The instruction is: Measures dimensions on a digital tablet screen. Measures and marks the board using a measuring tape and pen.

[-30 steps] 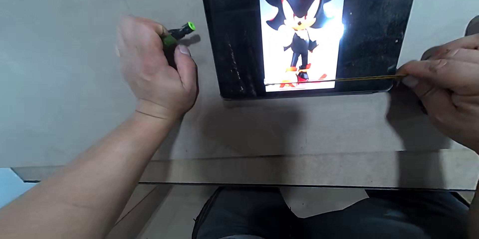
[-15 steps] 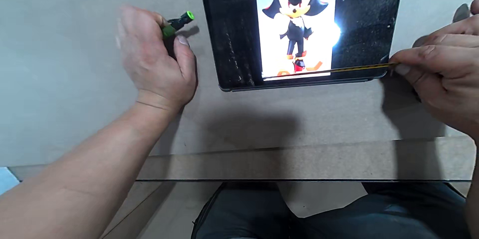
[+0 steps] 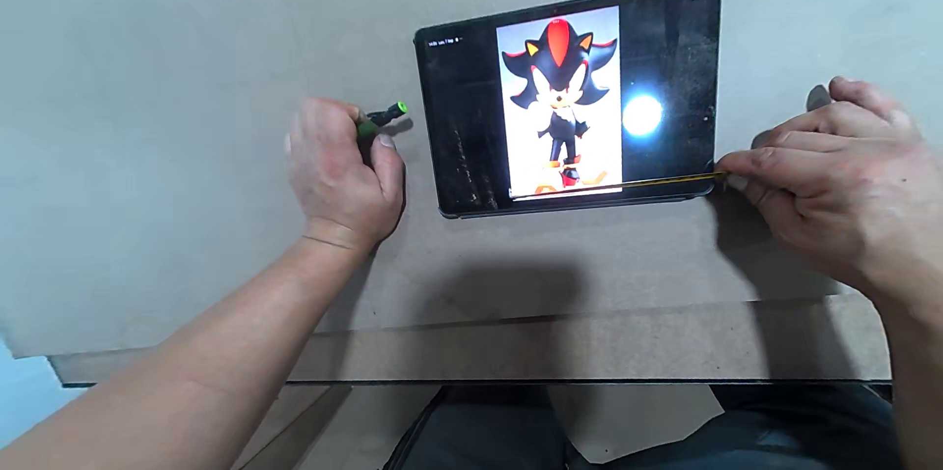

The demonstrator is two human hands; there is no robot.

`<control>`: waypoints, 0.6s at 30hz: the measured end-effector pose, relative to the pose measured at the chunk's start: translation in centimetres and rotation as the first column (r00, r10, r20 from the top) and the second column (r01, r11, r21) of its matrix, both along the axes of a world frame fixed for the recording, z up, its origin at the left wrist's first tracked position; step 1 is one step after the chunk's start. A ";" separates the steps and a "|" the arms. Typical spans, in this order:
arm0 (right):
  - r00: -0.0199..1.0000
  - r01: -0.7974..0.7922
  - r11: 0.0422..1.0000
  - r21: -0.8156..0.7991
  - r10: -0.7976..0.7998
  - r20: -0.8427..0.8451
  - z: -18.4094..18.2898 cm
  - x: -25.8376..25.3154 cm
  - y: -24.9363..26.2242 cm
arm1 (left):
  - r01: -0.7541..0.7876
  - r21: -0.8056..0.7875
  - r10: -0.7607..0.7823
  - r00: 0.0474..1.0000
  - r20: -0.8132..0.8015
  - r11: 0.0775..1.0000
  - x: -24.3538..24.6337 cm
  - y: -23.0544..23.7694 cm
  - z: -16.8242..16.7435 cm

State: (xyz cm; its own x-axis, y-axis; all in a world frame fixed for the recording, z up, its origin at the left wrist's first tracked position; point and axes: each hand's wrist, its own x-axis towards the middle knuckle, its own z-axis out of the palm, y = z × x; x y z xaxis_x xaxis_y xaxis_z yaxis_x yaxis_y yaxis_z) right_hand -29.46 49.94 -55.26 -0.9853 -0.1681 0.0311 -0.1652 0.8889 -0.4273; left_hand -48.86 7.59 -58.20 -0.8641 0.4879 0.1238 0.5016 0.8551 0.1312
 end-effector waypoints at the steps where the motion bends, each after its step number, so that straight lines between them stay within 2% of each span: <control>1: 1.000 0.001 1.000 0.002 -0.001 -0.001 0.0 0.0 0.0 | -0.001 -0.002 0.001 1.000 0.005 1.000 0.0 0.0 0.1; 18: 1.000 0.013 1.000 -0.002 -0.013 -0.011 0.0 0.0 -0.2 | -0.002 0.006 0.002 1.000 -0.024 1.000 0.1 0.1 -0.1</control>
